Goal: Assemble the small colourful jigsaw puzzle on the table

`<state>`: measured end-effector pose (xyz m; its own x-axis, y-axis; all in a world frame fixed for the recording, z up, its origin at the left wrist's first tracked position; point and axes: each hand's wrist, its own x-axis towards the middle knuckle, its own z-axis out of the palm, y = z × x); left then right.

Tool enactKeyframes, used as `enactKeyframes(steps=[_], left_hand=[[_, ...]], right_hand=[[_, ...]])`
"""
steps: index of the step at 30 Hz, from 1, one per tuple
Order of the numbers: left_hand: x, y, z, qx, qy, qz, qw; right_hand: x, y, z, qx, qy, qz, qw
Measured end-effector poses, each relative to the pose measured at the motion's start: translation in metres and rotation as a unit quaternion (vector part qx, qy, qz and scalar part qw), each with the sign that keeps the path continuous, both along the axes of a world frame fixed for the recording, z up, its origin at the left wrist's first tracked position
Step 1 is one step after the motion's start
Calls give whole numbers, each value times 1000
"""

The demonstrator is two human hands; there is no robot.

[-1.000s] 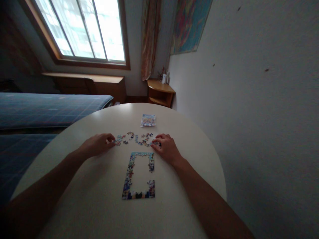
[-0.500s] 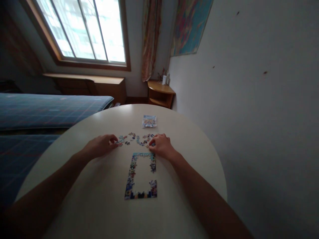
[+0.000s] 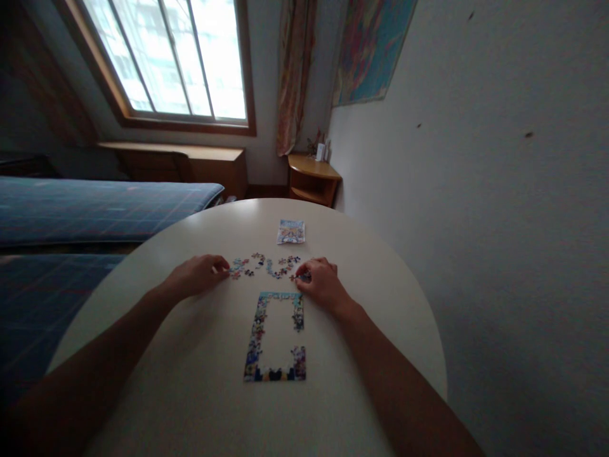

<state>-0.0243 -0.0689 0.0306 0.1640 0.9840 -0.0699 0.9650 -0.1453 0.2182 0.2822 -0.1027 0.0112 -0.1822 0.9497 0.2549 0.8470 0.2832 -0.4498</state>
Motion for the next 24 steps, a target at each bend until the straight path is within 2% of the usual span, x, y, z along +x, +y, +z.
enactKeyframes(steps=[11,17,24], left_hand=[[7,-2,1,19,-18,-20,999],[7,-3,0,20,-35,-40,998],[16,-4,-7,56,-64,-79,993]], right_hand=[[3,0,-4,28,13,18,999],[4,-1,-3,21,12,21,999],[6,-2,0,23,-19,38,999]])
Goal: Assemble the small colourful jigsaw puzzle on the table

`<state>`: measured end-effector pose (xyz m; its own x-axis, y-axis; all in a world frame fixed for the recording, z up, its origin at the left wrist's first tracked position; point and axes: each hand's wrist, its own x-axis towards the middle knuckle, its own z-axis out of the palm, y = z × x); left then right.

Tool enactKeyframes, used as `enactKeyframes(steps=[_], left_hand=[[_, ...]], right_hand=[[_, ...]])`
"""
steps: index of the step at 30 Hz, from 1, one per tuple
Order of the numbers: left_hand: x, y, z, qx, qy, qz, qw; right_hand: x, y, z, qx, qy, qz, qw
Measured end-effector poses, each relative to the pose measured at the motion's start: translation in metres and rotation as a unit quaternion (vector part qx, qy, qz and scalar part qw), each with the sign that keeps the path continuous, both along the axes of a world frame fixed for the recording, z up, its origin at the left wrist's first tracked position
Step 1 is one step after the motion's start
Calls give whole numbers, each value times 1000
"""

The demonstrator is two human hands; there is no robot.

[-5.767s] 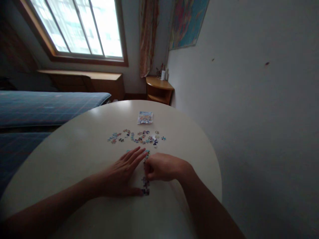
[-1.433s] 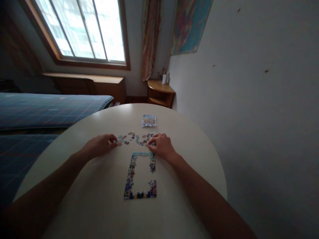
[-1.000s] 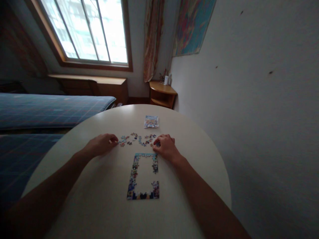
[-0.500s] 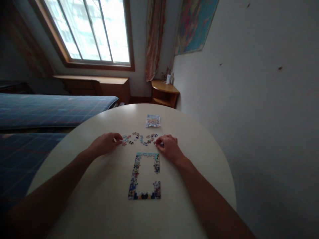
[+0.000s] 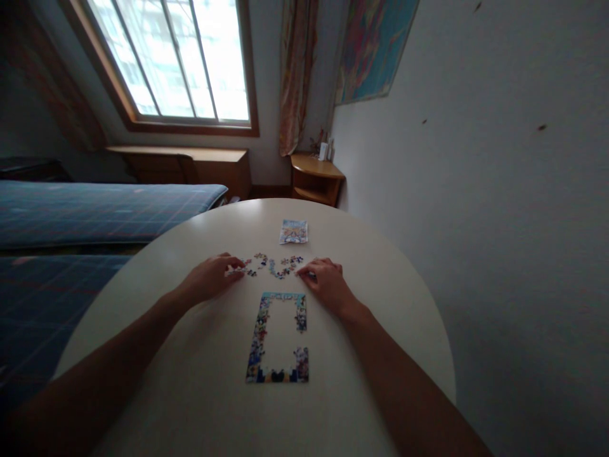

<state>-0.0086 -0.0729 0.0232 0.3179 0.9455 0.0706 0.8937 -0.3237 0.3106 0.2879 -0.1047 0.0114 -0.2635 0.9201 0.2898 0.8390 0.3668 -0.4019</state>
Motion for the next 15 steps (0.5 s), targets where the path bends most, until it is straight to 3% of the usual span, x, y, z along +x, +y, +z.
enactKeyframes(steps=[4,10,15], left_hand=[[-5,3,-3,13,-1,-16,1000],[-23,12,4,8,19,42,999],[-22,12,4,-3,39,70,997]], right_hand=[[2,1,-1,-1,6,0,1000],[3,2,-3,0,17,-6,1000],[2,1,-2,-2,10,-14,1000]])
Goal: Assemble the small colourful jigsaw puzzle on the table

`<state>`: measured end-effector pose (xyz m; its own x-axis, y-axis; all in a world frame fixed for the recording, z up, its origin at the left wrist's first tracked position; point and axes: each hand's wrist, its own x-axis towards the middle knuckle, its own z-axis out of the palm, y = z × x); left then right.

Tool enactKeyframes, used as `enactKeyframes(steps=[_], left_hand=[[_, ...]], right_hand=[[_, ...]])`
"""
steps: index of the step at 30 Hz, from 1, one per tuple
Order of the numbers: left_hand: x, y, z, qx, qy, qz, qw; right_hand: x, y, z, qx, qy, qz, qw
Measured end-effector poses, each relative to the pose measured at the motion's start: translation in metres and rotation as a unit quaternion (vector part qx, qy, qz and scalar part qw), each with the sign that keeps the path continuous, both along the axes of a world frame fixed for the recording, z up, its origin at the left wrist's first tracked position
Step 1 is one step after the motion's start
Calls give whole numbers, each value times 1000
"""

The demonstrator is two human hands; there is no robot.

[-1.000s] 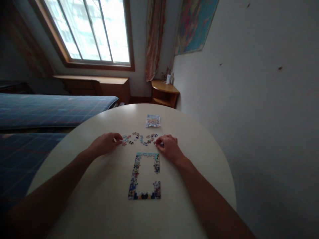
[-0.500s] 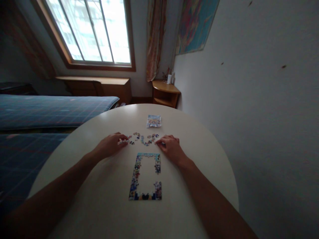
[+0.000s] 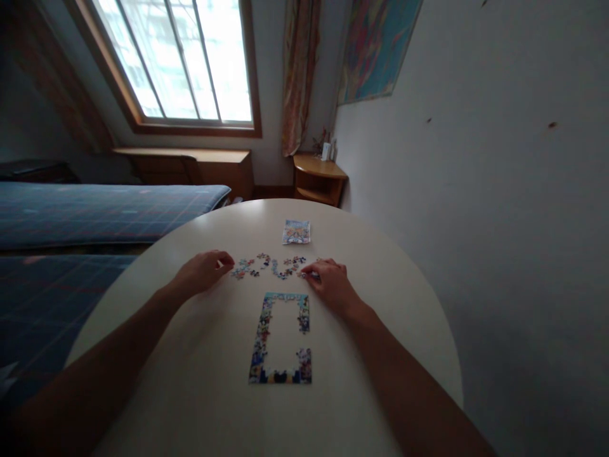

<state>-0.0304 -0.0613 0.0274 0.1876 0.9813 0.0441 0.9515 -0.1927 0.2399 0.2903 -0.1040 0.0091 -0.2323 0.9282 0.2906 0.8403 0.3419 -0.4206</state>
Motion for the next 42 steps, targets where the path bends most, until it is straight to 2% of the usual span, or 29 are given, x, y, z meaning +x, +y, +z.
enactKeyframes(steps=[4,13,25,30,34,39,42], left_hand=[[1,1,-2,-6,1,7,1000],[-1,1,1,-28,-16,-30,999],[-3,1,-2,-37,-28,-29,998],[-2,2,-3,-43,-31,-50,997],[-4,2,-2,-41,-13,-35,998],[0,2,-5,3,-14,-26,1000],[14,-2,-12,58,-53,-90,993]], right_hand=[[0,0,2,-6,-3,-4,1000],[0,-1,3,-8,-4,-2,1000],[1,1,0,-5,8,3,1000],[0,-1,1,-6,6,4,1000],[1,-1,2,-7,5,1,1000],[12,4,3,3,-7,-17,1000],[24,8,2,0,-22,-47,999]])
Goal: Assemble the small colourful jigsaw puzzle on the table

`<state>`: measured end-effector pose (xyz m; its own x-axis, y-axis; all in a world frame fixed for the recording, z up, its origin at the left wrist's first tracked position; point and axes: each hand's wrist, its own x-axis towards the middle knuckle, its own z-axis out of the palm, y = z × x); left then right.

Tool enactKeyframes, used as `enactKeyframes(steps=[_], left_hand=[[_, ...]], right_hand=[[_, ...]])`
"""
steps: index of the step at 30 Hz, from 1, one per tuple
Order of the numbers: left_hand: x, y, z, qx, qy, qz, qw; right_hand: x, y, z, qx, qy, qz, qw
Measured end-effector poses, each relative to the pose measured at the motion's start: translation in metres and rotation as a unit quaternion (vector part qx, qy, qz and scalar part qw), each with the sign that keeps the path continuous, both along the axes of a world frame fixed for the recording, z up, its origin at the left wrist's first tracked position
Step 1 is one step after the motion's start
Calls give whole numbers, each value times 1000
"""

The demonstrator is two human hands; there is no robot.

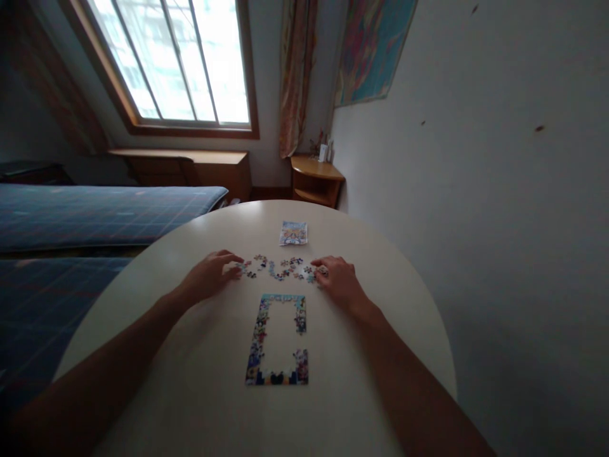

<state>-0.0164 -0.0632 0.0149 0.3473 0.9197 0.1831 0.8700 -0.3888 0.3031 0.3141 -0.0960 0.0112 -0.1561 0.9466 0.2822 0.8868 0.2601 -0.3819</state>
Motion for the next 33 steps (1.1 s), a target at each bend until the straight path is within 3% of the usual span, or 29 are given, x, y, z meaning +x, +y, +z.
enactKeyframes(steps=[3,8,16,22,29,33], left_hand=[[18,-9,-9,31,0,-116,993],[36,-22,-20,4,60,-197,979],[32,-17,-22,60,51,-194,978],[35,-18,-23,47,63,-241,967],[36,-19,-14,91,44,-216,971],[37,-17,-18,102,38,-182,977]], right_hand=[[12,3,-3,-3,-6,-34,999],[25,7,-7,-35,7,-68,997],[28,2,2,-59,-6,-55,997],[34,0,3,-87,31,-78,993],[40,2,1,-80,55,-65,993],[41,3,1,-77,68,-60,993]])
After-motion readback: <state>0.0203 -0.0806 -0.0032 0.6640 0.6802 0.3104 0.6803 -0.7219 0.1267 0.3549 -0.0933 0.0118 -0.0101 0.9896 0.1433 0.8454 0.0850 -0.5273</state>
